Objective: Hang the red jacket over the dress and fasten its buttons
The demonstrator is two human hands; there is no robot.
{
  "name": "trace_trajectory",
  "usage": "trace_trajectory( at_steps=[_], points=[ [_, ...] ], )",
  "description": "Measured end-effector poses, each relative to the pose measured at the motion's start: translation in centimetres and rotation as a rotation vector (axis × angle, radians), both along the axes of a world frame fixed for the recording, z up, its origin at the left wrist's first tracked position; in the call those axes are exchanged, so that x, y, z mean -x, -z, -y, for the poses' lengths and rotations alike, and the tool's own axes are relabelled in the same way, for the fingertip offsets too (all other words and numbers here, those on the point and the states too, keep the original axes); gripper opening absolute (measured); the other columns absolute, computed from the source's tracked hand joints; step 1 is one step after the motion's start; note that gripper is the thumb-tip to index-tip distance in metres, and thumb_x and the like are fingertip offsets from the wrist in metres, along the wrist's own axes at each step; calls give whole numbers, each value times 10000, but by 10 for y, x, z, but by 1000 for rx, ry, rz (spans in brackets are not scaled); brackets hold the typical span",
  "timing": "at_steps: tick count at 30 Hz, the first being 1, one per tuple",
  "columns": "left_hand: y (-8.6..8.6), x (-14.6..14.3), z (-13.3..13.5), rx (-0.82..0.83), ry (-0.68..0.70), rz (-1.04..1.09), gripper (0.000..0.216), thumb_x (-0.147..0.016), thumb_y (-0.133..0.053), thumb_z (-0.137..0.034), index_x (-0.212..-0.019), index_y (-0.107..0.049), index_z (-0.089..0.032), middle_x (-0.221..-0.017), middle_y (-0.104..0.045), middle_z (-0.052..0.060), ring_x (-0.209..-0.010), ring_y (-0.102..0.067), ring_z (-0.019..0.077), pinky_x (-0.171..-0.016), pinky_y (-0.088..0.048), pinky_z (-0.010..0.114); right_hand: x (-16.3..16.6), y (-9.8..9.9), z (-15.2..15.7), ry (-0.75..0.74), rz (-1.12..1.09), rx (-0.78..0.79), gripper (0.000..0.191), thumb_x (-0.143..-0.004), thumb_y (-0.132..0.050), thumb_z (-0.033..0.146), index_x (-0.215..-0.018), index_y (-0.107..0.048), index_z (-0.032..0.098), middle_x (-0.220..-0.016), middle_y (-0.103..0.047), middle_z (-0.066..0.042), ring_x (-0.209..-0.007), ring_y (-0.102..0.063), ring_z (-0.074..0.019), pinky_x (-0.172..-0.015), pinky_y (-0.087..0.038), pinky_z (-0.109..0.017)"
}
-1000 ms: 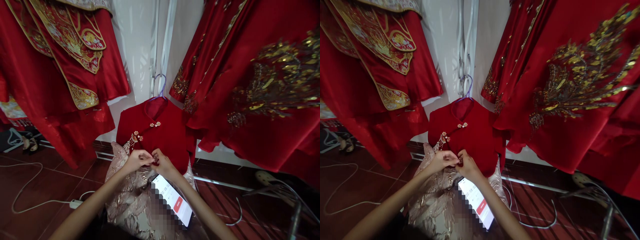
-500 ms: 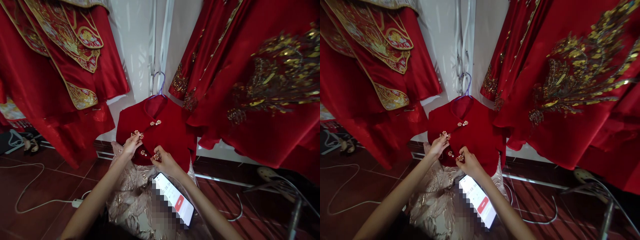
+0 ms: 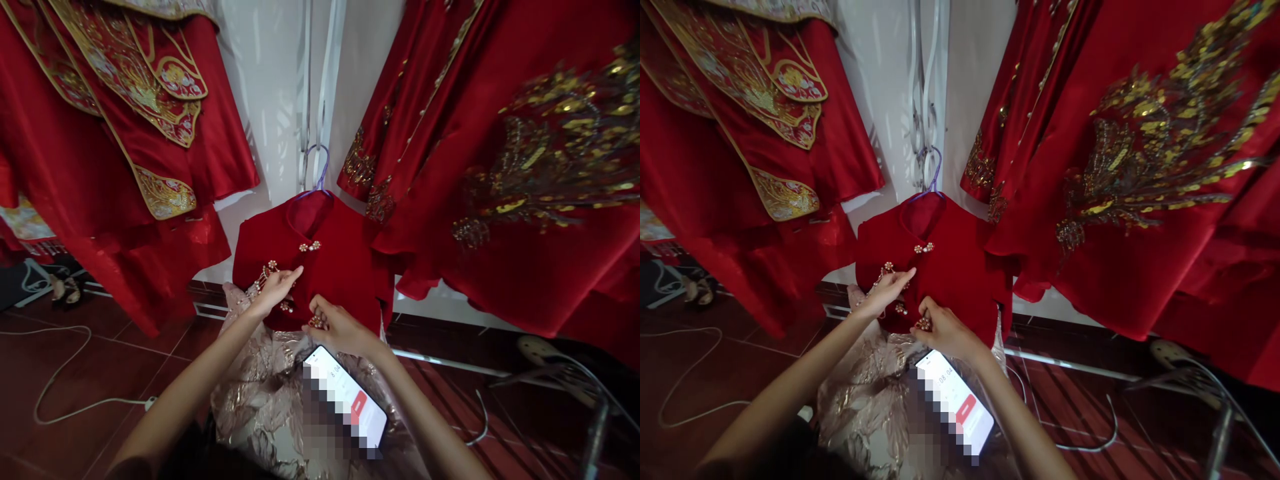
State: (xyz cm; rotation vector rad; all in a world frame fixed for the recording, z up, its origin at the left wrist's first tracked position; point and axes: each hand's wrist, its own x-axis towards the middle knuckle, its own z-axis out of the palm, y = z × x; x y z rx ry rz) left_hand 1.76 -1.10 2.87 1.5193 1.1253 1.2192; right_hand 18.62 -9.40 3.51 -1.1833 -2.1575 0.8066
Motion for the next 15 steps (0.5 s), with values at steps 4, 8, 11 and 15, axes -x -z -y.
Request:
trace_trajectory(
  at_steps=[4, 8, 11, 15],
  points=[
    [-38, -5, -15, -402, -41, -250, 205, -791, -561, -366, -857, -623, -182, -841, -646, 17, -689, -579, 103, -661, -469, 235, -17, -19, 7, -101, 40, 45, 191, -745, -556, 285, -845, -413, 207, -641, -493, 39, -581, -469, -105, -540, -349, -225],
    [-67, -10, -24, -663, -66, -702, 179, -828, -524, -343, -920, -626, -228, -914, -582, 35, -846, -545, 154, -673, -458, 262, -27, -31, 13, -92, 57, 35, 181, -748, -560, 271, -838, -416, 208, -661, -508, 34, -590, -482, -105, -551, -359, -229],
    [-78, -12, -24, -777, -85, -928, 229, -857, -472, -374, -937, -618, -216, -948, -525, 65, -913, -495, 195, -619, -439, 273, -31, -35, 14, -85, 68, 25, 160, -748, -553, 242, -826, -418, 208, -653, -506, 36, -580, -482, -101, -544, -358, -227],
    [-83, -13, -28, -904, 1, -1030, 233, -878, -440, -358, -906, -584, -176, -950, -507, 68, -902, -461, 198, -738, -420, 326, -38, -37, 16, -94, 113, 19, 130, -776, -545, 274, -835, -454, 203, -657, -530, 25, -594, -515, -114, -553, -394, -241]
  ],
)
